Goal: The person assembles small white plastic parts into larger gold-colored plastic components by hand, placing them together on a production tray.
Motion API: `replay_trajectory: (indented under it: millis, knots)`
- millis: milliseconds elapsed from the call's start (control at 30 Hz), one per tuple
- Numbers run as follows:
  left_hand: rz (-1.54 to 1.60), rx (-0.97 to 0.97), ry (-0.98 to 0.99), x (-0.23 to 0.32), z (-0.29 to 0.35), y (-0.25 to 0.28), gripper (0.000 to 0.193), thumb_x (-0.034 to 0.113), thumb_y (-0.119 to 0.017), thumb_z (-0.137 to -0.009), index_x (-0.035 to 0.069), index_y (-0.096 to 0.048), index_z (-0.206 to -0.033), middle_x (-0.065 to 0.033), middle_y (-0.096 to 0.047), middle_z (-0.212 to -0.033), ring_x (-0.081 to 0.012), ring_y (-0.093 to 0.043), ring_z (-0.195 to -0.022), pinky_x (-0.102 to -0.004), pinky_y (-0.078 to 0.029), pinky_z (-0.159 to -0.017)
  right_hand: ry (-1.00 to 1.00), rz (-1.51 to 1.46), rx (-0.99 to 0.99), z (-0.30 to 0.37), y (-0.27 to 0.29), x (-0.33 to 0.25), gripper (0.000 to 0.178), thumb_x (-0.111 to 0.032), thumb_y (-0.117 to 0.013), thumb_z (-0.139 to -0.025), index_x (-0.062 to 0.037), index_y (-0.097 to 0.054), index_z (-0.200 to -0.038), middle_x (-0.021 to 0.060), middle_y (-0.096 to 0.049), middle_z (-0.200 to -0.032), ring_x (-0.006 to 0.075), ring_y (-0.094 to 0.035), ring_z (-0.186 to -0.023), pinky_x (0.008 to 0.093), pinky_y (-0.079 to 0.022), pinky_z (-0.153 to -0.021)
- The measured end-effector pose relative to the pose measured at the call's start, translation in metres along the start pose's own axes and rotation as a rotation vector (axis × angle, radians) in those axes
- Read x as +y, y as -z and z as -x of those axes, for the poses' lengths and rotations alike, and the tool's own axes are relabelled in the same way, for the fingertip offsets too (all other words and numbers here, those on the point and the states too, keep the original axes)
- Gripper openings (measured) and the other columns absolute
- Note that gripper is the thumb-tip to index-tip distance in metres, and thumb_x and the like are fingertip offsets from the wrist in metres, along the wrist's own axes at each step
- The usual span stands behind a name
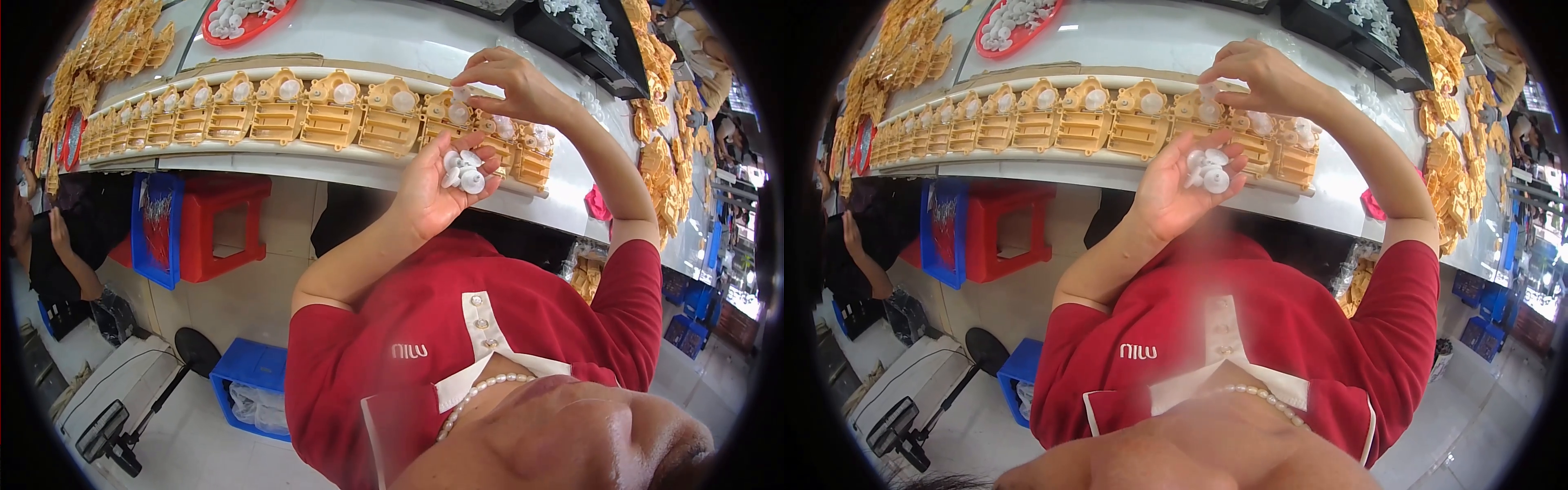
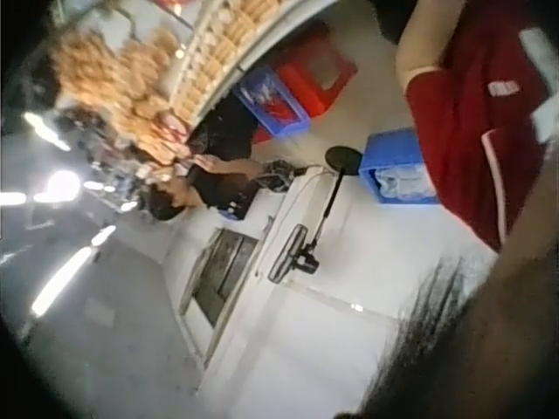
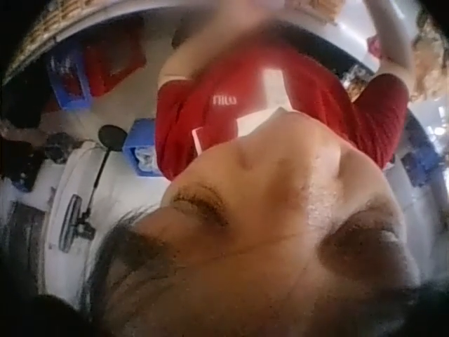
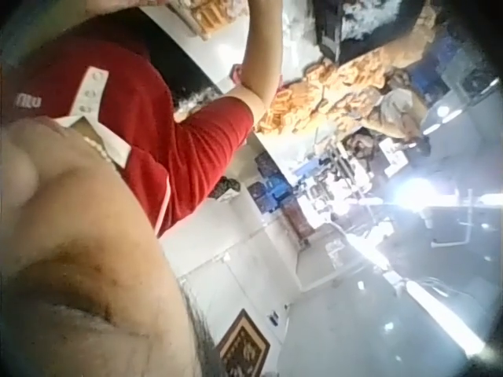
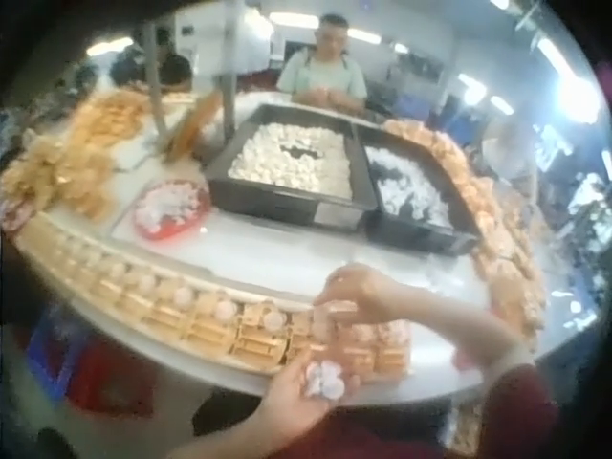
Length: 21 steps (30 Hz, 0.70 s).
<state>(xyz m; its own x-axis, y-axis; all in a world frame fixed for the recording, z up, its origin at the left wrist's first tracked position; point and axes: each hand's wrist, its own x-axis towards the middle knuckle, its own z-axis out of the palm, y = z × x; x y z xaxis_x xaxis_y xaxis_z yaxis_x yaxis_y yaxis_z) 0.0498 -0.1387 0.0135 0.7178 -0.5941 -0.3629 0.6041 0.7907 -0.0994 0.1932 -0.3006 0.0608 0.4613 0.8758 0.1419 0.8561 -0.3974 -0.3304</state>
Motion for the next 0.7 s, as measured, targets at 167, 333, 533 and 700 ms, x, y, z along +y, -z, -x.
replay_trajectory:
  millis: [167, 333, 533, 700]
  knots:
    - [0.004, -0.002, -0.002, 0.003, 0.0, 0.004, 0.043, 0.033, -0.037, -0.096, 0.0, -0.043, -0.123, -0.0155, -0.053, -0.112, -0.0289, -0.053, -0.102, -0.0441, -0.044, -0.088, 0.047, -0.02, -0.087, -0.011, -0.005, 0.003, 0.033, -0.007, -0.071, -0.069, -0.0084, -0.064, -0.102, 0.0081, -0.063, -0.095, 0.0255, -0.056, -0.097, 0.0356, -0.047, -0.081]
    - [-0.006, 0.014, 0.002, 0.005, 0.0, 0.004, 0.042, 0.031, -0.038, -0.095, 0.0, -0.043, -0.123, -0.0165, -0.053, -0.112, -0.0292, -0.052, -0.103, -0.044, -0.044, -0.088, 0.107, -0.038, -0.135, -0.02, -0.004, 0.001, 0.029, -0.006, -0.07, -0.07, -0.0082, -0.065, -0.099, 0.0062, -0.063, -0.094, 0.0251, -0.055, -0.098, 0.0362, -0.047, -0.082]
    - [-0.016, 0.013, -0.014, 0.004, -0.001, 0.005, 0.042, 0.031, -0.039, -0.095, 0.0, -0.044, -0.123, -0.0172, -0.053, -0.114, -0.0297, -0.052, -0.105, -0.0445, -0.043, -0.09, 0.138, -0.059, -0.233, -0.03, -0.005, 0.005, 0.024, -0.008, -0.068, -0.072, -0.0089, -0.065, -0.096, 0.0059, -0.063, -0.092, 0.0243, -0.055, -0.096, 0.0354, -0.046, -0.081]
    - [-0.013, 0.026, -0.073, 0.006, 0.003, -0.009, 0.042, 0.034, -0.038, -0.095, 0.001, -0.046, -0.119, -0.0161, -0.054, -0.112, -0.0291, -0.053, -0.103, -0.0451, -0.045, -0.088, 0.1, -0.069, -0.018, -0.026, 0.009, -0.005, 0.026, -0.007, -0.07, -0.071, -0.0077, -0.066, -0.096, 0.006, -0.062, -0.096, 0.024, -0.055, -0.096, 0.0349, -0.046, -0.082]
